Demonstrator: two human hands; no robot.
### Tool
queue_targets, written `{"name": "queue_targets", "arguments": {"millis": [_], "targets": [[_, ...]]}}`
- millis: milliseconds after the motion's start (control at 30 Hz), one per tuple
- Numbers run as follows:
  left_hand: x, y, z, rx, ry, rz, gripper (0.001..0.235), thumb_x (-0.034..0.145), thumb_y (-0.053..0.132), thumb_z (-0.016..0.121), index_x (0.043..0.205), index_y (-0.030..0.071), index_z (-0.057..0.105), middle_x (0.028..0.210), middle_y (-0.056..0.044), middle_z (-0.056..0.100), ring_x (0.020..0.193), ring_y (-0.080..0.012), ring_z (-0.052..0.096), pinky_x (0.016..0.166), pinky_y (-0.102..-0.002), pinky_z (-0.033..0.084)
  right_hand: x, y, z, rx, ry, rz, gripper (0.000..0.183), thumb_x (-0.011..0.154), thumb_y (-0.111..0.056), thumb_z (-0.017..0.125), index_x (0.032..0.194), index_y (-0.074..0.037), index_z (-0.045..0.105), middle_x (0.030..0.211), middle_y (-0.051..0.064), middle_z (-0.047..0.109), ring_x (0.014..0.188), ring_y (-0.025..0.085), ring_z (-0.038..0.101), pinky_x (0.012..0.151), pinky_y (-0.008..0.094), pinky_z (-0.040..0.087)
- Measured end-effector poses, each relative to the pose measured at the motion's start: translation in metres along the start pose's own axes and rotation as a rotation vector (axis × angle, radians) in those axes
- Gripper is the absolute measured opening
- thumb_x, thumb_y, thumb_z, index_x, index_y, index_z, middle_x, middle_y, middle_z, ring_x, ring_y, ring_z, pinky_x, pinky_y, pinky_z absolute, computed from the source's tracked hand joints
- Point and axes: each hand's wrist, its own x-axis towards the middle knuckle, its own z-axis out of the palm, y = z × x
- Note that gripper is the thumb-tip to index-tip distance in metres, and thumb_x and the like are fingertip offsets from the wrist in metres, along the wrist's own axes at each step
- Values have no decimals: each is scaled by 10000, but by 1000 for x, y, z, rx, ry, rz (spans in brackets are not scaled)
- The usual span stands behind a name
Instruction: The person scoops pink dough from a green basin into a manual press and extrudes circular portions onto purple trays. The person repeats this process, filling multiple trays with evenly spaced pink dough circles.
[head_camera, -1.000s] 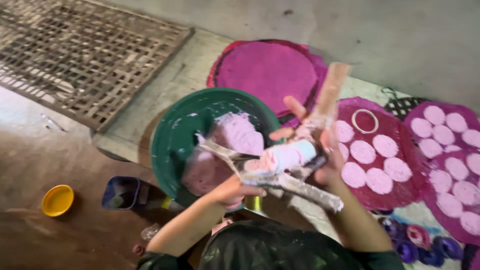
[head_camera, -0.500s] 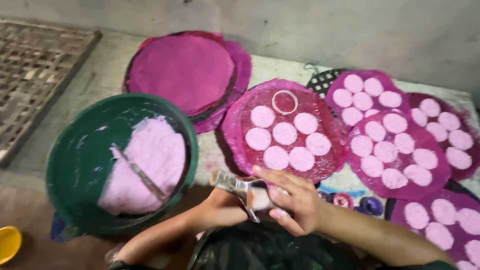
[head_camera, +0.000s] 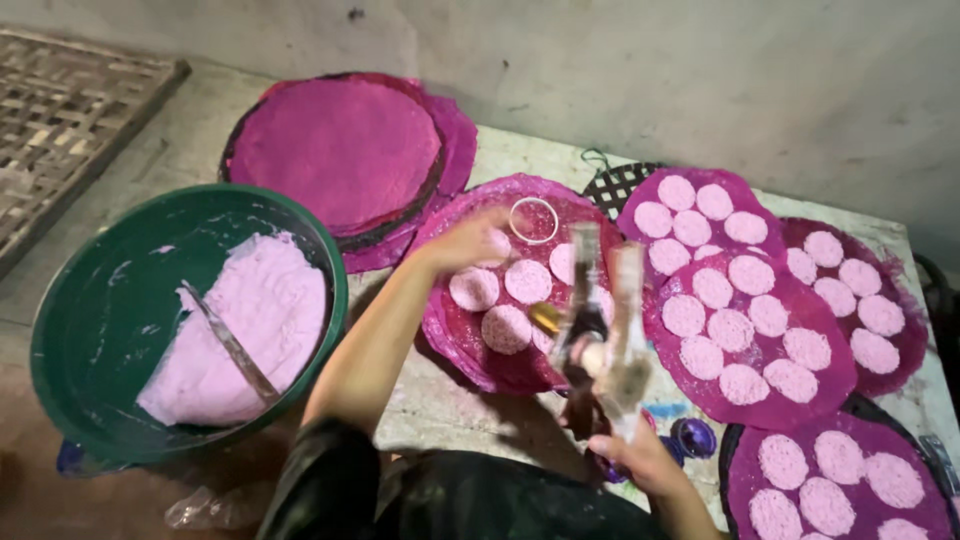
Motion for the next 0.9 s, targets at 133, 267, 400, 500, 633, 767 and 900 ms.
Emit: {"name": "queue_targets", "arguments": {"millis": [133, 267, 400, 500, 633, 767, 900], "targets": [[58, -105, -51, 626, 570, -466, 864, 810, 519, 812, 1449, 53, 465, 1445, -239, 497, 1347, -404, 479, 1063, -536, 414, -30, 16, 6, 88, 174, -122, 821, 769, -371, 772, 1410, 21, 439, 1132, 179, 622, 1107, 306, 611, 965, 419, 475], [78, -150, -57, 492, 450, -568, 784, 841, 436, 780, 1435, 4, 506, 1307, -291, 635, 1202, -402, 659, 1020, -473, 527, -46, 29, -1, 49, 224, -257, 778, 804, -378, 734, 1367, 102, 493, 1149, 201, 625, 1086, 317, 610, 919, 413, 465], [44, -176, -45, 409, 633, -572, 589, 842, 333, 764, 1331, 40, 616, 1249, -260, 678, 1204, -398, 646, 1032, -474, 498, -46, 34, -8, 108, 264, -206, 832, 775, -378, 750, 1401, 52, 411, 1193, 192, 589, 1121, 313, 601, 957, 439, 470], [-10, -194, -5, 317, 847, -472, 676, 865, 255, 747, 1427, 13, 459, 1343, -295, 584, 1226, -459, 578, 1022, -500, 459, -34, 40, -14, 215, 237, -193, 824, 791, -346, 759, 1414, 32, 375, 1219, 189, 567, 1143, 321, 598, 995, 465, 482], [-91, -201, 63, -118, 853, -326, 746, 918, 165, 775, 1508, 34, 338, 1409, -186, 523, 1299, -349, 508, 1042, -470, 422, -10, 34, -17, 183, 267, -78, 775, 824, -298, 711, 1455, 1, 373, 1212, 196, 588, 1111, 321, 629, 931, 431, 478], [-121, -172, 76, -659, 660, -364, 627, 881, 170, 755, 1439, 102, 478, 1289, -116, 648, 1165, -287, 612, 937, -474, 515, 13, 1, 5, 159, 290, -23, 730, 876, -247, 685, 1477, 40, 387, 1242, 217, 613, 1100, 292, 609, 907, 385, 422], [-135, -147, 99, -915, 590, -502, 656, 854, 116, 720, 1451, 167, 453, 1345, -65, 620, 1183, -261, 606, 926, -504, 516, 31, -23, 33, 190, 196, -99, 755, 870, -268, 677, 1486, 25, 354, 1239, 189, 596, 1152, 297, 627, 1049, 466, 470]]}}
